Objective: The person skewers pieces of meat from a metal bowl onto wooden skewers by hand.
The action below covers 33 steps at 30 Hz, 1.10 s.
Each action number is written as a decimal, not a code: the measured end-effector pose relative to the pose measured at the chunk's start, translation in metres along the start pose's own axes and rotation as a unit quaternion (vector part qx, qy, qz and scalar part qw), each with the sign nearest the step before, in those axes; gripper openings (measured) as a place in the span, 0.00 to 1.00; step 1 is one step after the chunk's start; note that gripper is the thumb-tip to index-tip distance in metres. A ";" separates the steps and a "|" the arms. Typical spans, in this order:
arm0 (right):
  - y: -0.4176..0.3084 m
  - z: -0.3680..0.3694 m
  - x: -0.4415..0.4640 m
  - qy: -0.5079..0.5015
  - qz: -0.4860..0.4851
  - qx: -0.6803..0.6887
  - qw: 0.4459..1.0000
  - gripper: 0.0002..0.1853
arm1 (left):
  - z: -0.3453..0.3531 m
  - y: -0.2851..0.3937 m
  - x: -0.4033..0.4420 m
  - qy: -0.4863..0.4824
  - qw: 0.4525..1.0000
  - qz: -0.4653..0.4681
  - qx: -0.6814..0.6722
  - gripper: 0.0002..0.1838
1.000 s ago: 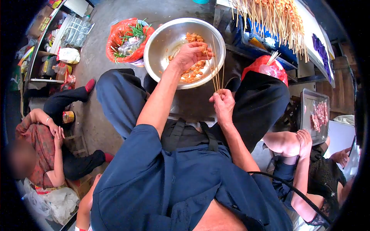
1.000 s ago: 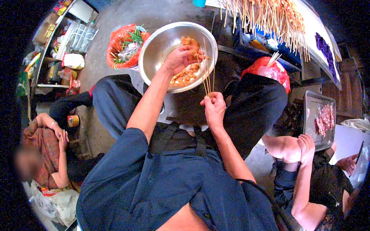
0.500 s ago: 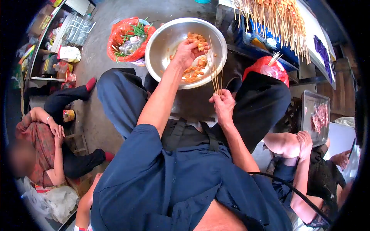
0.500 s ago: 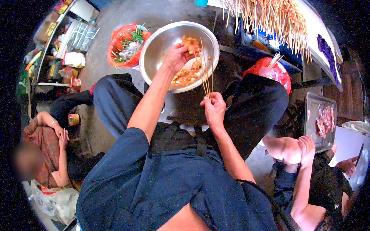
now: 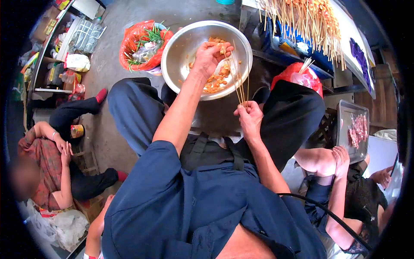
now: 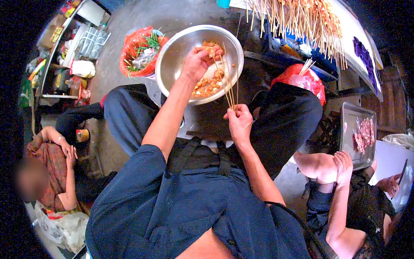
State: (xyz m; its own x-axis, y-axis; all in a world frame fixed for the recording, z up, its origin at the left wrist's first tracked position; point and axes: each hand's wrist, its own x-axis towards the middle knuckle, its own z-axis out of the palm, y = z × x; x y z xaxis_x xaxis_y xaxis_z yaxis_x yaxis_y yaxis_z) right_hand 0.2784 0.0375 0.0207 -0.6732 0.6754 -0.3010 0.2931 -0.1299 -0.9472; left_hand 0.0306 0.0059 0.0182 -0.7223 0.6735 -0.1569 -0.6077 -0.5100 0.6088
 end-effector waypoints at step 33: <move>0.009 0.007 -0.009 0.057 -0.059 0.020 0.996 0.05 | 0.021 -0.034 -0.015 0.124 0.990 0.041 0.053 0.10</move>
State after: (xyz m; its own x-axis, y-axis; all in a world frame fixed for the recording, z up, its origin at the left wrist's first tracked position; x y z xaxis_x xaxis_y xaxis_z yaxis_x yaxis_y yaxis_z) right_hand 0.2821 0.0250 0.0140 -0.6193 0.7654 -0.1750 0.1882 -0.0717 -0.9795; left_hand 0.0693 0.0243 0.0157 -0.8344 0.4735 -0.2822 -0.5156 -0.4896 0.7031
